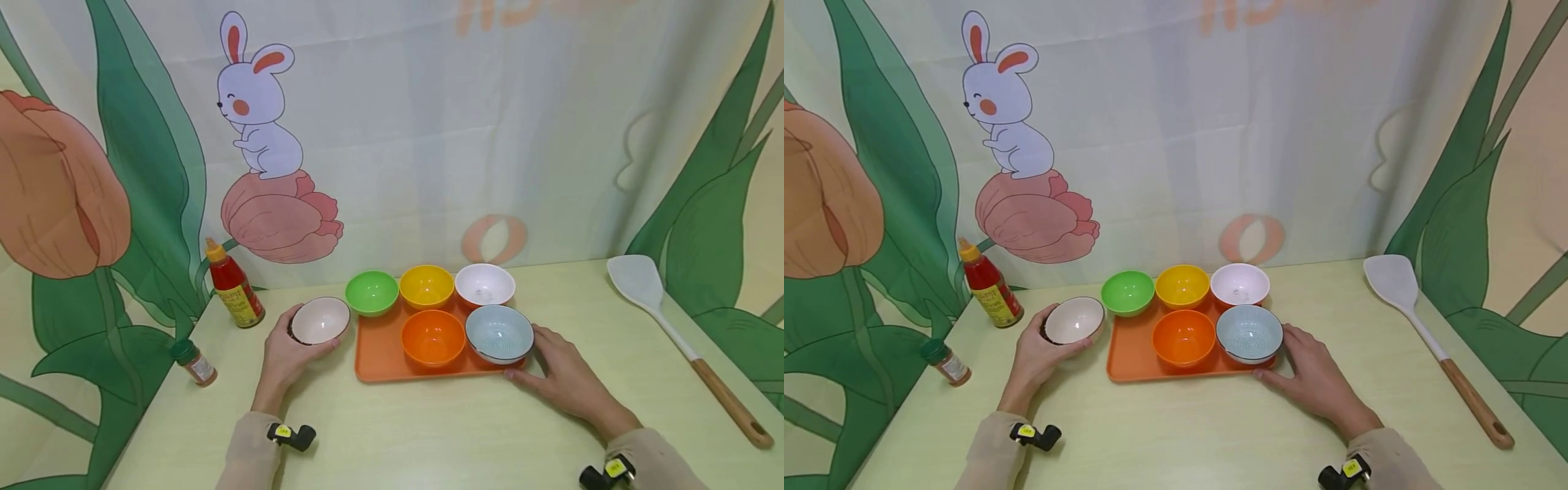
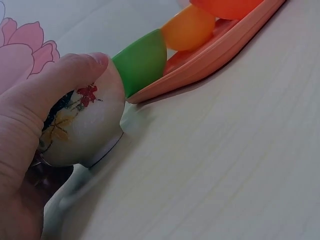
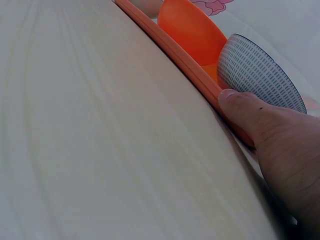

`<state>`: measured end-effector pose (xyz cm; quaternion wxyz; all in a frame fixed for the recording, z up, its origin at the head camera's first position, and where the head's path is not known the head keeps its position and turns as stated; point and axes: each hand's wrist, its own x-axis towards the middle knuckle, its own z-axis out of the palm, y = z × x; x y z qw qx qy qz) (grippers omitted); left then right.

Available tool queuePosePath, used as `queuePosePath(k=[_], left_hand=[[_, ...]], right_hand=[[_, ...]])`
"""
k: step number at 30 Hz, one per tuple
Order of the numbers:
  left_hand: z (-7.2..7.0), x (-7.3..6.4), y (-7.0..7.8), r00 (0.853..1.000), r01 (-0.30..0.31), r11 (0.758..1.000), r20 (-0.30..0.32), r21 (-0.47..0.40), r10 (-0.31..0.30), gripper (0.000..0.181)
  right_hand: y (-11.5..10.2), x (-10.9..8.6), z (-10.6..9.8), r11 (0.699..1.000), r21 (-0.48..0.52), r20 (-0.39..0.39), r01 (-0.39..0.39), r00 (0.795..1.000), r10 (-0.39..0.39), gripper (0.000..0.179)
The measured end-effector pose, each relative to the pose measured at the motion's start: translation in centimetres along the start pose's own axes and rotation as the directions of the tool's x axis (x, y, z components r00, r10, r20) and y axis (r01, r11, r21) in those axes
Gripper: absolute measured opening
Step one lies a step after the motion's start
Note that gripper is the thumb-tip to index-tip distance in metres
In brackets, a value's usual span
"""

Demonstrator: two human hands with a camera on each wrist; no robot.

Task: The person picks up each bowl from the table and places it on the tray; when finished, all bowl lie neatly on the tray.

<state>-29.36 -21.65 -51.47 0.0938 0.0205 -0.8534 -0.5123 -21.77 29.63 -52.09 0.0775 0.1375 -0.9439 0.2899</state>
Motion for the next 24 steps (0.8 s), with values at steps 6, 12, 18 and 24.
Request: queuePosePath(k=[6,12,18,24], left_hand=[[0.0,0.0,0.5,1.000,-0.007,1.000,0.008,0.001,0.007,0.118],[-0.1,0.1,1.4,0.999,-0.035,0.999,0.018,-0.038,0.036,0.113],[-0.4,0.1,3.1,0.997,-0.063,0.995,0.047,-0.084,0.067,0.112],[0.1,-0.6,4.4,0.993,-0.081,0.991,0.082,-0.105,0.090,0.109]], right_hand=[[0.0,0.0,0.0,1.000,0.012,-0.005,0.005,1.000,-0.005,0.103],[0.0,0.0,0.0,1.000,0.012,-0.007,0.003,1.000,-0.003,0.103],[-0.1,0.1,0.0,1.000,0.010,-0.010,0.001,1.000,0.000,0.104],[0.1,-0.2,0.3,1.000,0.020,-0.020,0.008,1.000,-0.007,0.104]])
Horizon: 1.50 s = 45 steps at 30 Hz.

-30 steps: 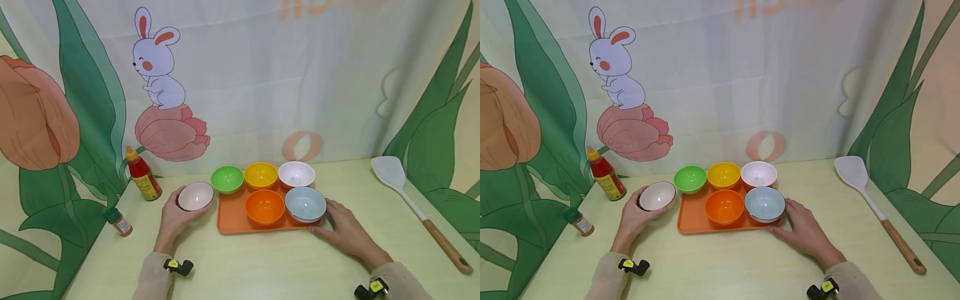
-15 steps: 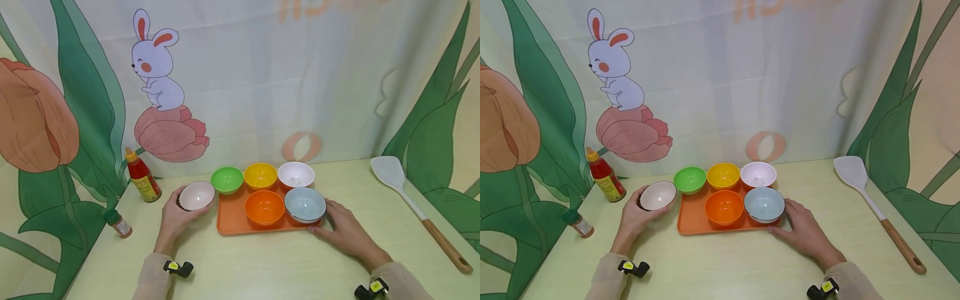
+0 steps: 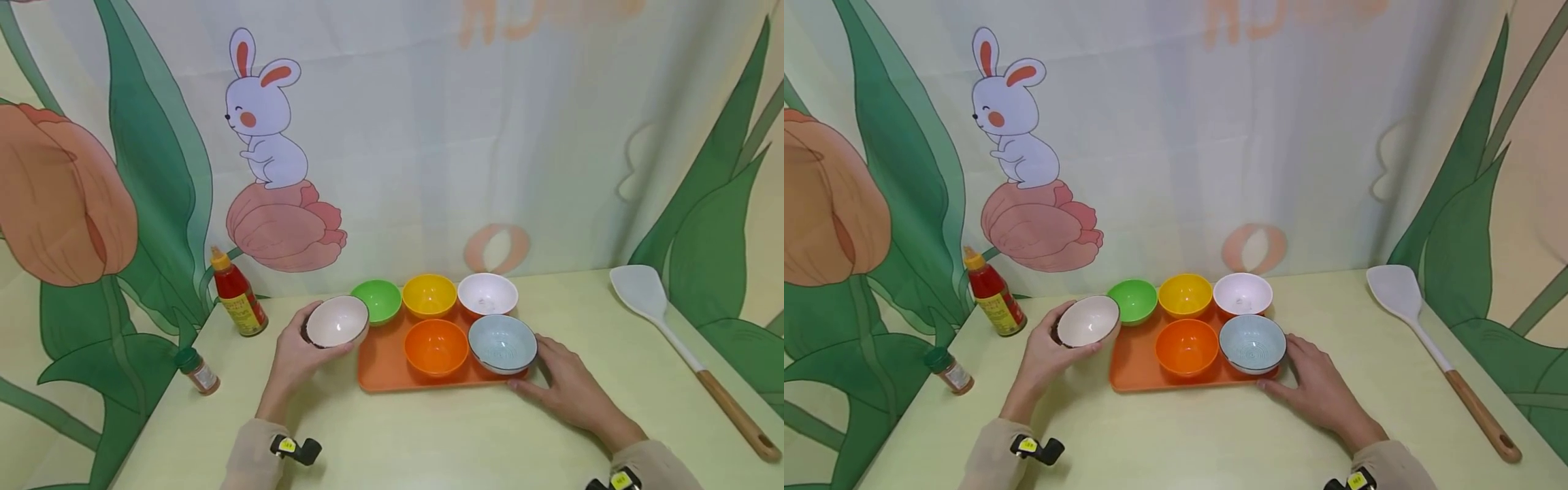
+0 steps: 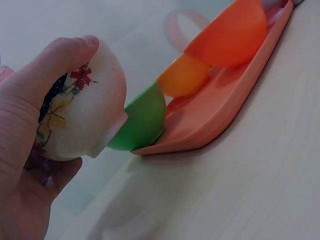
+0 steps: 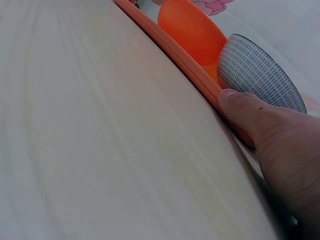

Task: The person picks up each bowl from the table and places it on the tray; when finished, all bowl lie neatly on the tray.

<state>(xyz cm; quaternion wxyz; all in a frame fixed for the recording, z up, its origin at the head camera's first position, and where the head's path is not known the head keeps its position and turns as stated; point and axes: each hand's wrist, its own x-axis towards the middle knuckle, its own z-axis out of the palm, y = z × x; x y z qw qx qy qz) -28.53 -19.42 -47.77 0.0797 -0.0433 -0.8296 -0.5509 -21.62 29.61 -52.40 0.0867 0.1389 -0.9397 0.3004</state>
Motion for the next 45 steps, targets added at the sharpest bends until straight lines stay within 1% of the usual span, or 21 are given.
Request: queuePosePath(k=[6,12,17,21,26,30,33,39,45], left_hand=[[1.1,-0.9,0.3,0.998,-0.031,0.999,0.055,0.006,0.031,0.106],[2.5,-1.2,0.4,0.994,-0.047,0.999,0.100,0.017,0.046,0.107],[3.5,-1.4,0.2,0.990,-0.058,0.998,0.127,0.025,0.054,0.109],[4.0,-1.6,0.1,0.990,-0.060,0.998,0.133,0.029,0.056,0.110],[4.4,-1.8,-0.1,0.989,-0.057,0.998,0.136,0.041,0.051,0.111],[4.7,-1.9,-0.3,0.989,-0.049,0.998,0.138,0.029,0.044,0.110],[4.8,-1.9,-0.3,0.989,-0.047,0.999,0.140,0.014,0.044,0.110],[4.8,-2.0,-0.5,0.988,-0.044,0.999,0.150,-0.001,0.044,0.111],[4.9,-2.1,-0.7,0.986,-0.025,1.000,0.166,-0.020,0.028,0.111]], right_hand=[[0.0,-0.1,0.1,1.000,-0.001,-0.008,0.014,1.000,-0.014,0.103],[0.0,0.0,0.0,1.000,0.001,-0.009,0.010,1.000,-0.010,0.102],[0.1,-0.1,0.0,1.000,0.003,-0.009,0.005,1.000,-0.005,0.102],[0.1,-0.2,0.1,1.000,0.009,-0.007,0.007,1.000,-0.007,0.102],[0.1,0.0,0.1,1.000,0.024,-0.007,0.009,1.000,-0.009,0.102],[0.1,0.2,-0.1,0.999,0.036,0.007,-0.012,1.000,0.012,0.104],[0.1,0.3,-0.2,0.999,0.034,0.016,-0.027,1.000,0.026,0.106],[0.1,0.4,-0.3,0.999,0.037,0.018,-0.021,1.000,0.021,0.106],[0.1,0.2,-0.2,0.999,0.042,0.029,-0.029,0.999,0.028,0.107]])
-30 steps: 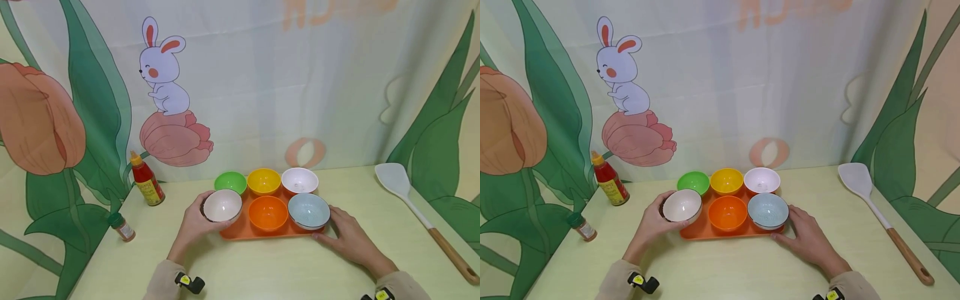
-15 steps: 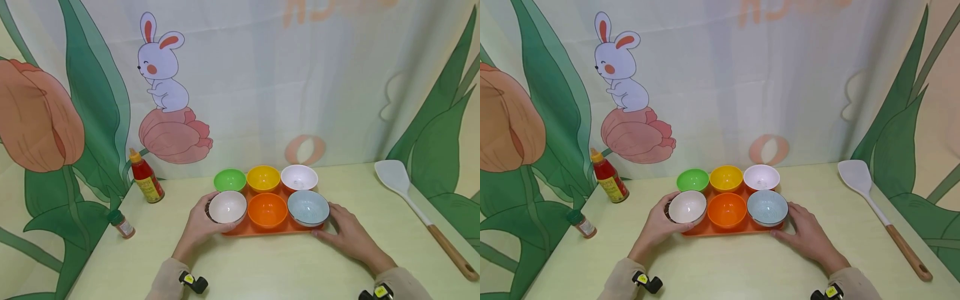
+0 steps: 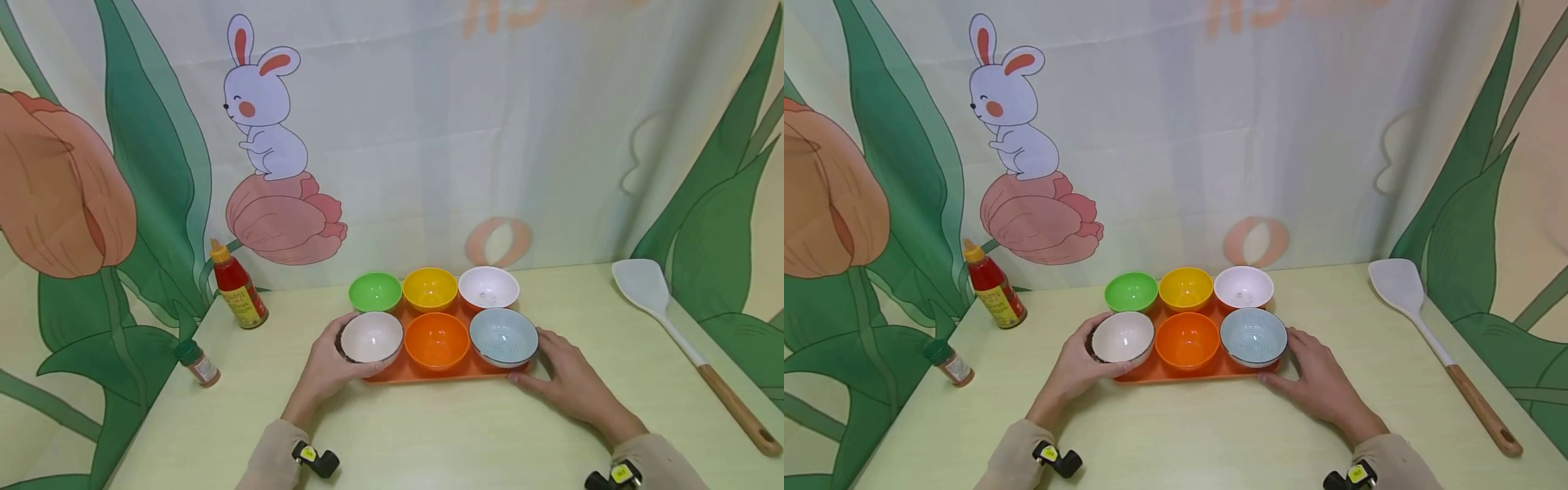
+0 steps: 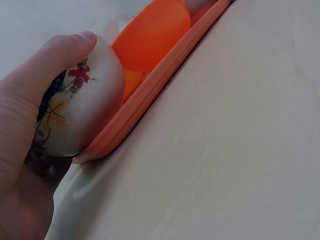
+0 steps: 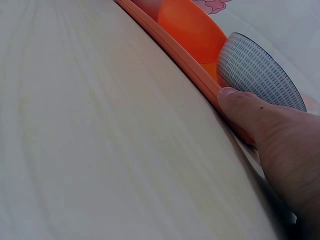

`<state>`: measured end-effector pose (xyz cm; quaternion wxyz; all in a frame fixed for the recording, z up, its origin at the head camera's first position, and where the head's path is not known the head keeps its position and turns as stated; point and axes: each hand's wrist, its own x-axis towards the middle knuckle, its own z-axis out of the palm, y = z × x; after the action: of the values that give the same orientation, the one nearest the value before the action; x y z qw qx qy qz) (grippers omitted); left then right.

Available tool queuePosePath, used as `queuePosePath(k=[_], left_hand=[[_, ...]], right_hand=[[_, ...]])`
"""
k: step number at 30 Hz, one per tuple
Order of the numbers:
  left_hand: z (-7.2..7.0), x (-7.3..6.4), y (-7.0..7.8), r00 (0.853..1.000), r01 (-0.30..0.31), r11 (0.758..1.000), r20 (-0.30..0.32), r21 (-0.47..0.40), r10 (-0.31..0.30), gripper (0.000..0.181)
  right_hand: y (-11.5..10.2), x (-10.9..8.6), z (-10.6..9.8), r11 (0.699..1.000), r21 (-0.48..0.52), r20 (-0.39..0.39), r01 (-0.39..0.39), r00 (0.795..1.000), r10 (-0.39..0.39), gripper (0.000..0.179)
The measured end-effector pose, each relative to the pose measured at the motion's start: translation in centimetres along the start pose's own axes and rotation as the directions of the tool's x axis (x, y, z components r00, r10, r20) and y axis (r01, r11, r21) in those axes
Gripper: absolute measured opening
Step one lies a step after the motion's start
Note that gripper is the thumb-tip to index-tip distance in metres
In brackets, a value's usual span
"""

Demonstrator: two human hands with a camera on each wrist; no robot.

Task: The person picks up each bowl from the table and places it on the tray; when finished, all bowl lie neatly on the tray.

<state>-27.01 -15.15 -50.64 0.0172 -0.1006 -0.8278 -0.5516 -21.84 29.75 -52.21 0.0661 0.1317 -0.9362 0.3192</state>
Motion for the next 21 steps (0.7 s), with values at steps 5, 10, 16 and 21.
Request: queuePosePath(k=[5,10,16,21], left_hand=[[0.20,0.03,-0.09,1.000,0.000,1.000,0.020,0.020,0.000,0.111],[0.09,-0.11,-0.24,1.000,-0.007,1.000,0.020,0.025,0.006,0.113],[-0.02,-0.20,-0.44,0.999,-0.007,1.000,0.034,0.014,0.007,0.116],[-0.14,-0.24,-0.13,0.999,-0.011,1.000,0.035,-0.020,0.012,0.117]], right_hand=[[-0.02,0.06,-0.10,1.000,0.010,-0.001,0.002,1.000,-0.002,0.108],[0.14,0.29,0.12,1.000,0.021,-0.003,0.008,1.000,-0.008,0.108],[0.12,0.32,0.16,0.998,0.066,-0.002,-0.007,1.000,0.008,0.106],[-0.22,0.38,-0.40,0.994,0.097,0.018,-0.047,0.999,0.046,0.104]])
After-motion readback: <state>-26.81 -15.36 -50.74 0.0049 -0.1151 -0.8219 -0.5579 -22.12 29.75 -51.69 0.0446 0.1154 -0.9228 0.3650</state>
